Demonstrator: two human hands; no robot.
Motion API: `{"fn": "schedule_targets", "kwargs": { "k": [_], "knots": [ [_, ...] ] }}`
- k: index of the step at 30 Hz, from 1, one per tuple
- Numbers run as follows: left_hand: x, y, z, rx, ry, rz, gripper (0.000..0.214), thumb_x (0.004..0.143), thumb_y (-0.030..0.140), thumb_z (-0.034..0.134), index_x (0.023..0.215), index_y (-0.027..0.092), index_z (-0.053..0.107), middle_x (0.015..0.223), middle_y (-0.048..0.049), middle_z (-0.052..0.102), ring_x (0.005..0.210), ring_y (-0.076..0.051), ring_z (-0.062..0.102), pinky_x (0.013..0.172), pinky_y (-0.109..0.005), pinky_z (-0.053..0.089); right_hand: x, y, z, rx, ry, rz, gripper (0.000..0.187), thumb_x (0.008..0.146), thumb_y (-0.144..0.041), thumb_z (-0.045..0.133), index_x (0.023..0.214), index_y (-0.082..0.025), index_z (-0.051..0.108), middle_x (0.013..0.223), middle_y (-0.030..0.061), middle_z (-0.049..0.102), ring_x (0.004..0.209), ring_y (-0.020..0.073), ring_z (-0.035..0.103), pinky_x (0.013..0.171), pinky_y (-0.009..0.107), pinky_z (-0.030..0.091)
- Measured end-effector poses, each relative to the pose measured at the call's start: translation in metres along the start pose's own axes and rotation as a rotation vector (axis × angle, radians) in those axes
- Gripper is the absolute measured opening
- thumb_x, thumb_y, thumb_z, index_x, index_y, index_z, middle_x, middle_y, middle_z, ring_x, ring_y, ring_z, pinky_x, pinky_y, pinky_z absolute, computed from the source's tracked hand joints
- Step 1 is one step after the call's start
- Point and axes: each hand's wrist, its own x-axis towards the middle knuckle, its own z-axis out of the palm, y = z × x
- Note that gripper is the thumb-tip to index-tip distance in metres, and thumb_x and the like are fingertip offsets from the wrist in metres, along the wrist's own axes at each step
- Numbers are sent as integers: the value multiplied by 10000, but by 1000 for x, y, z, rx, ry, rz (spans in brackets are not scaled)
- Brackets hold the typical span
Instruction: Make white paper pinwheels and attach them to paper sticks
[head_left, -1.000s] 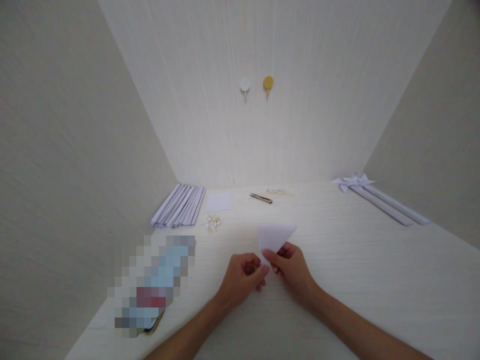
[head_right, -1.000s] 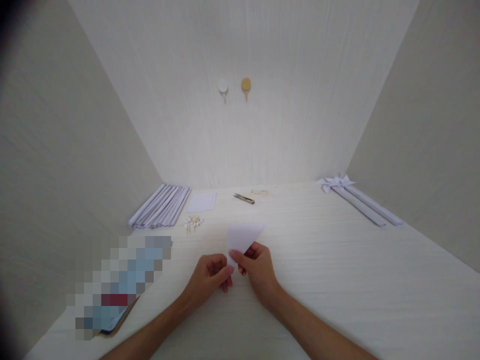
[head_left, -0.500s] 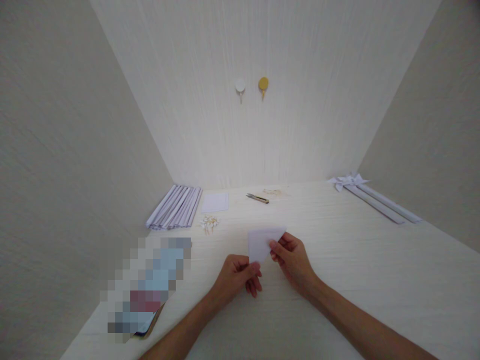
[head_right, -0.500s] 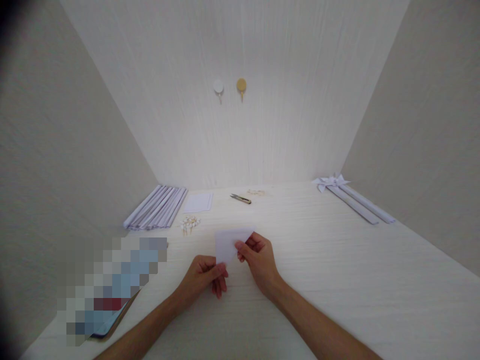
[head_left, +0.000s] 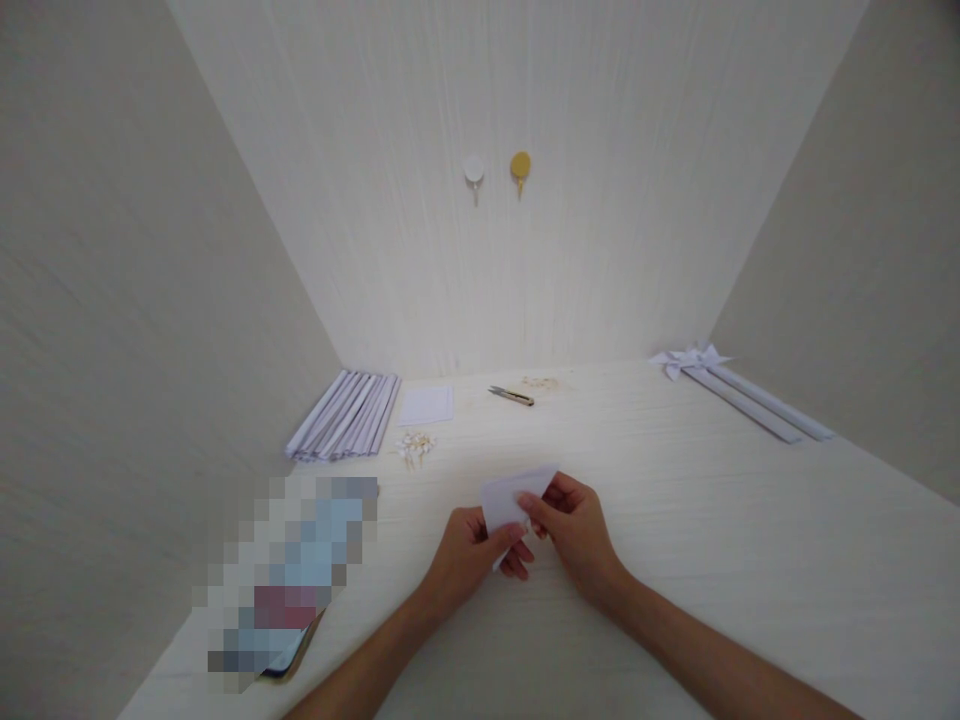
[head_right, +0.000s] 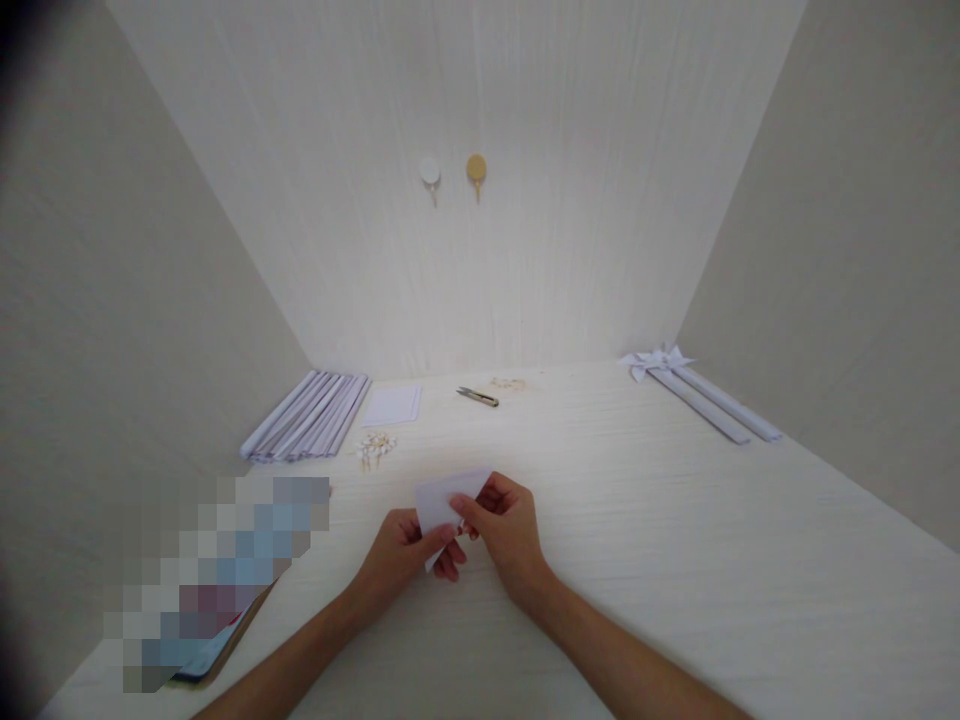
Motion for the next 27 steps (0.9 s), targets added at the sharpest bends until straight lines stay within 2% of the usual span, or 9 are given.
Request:
{"fn": "schedule_targets", "kwargs": {
  "k": [4,10,14,20,27],
  "knots": [
    [0,-2,0,8,35,-24,286,619,380,586,575,97,596,513,-50,626,397,-105,537,429,-205,413,3,-1,-2,80,-18,4,186,581,-307,659,592,-147,565,427,-51,489,384,56,406,388,184,315],
    [0,-2,-1,24,51,-28,288,615,380,586,558,98,603,524,-56,632,400,-106,538,432,-207,415,6,-4,-5,227,-21,21,225,580,-334,660,706,-151,623,444,-44,497,407,52,397,404,177,304],
    [-1,0,0,57,53,2,263,630,348,579,567,95,609,515,-52,626,409,-109,542,440,-215,423,7,-3,-6,218,16,19,185,586,-306,662,670,-143,635,419,-46,481,398,46,381,389,173,281],
    [0,3,8,57,155,28,186,599,261,616,674,91,612,592,-41,645,462,-125,577,460,-217,446,7,1,-4,197,96,7,168,587,-283,667,673,-141,643,410,-48,484,388,48,383,377,176,281],
    [1,1,11,68,202,42,211,650,296,572,636,89,610,600,-61,655,469,-134,584,480,-233,470,6,0,-3,182,118,11,145,576,-268,678,601,-139,618,400,-52,479,380,42,380,370,170,276]
  ]
}}
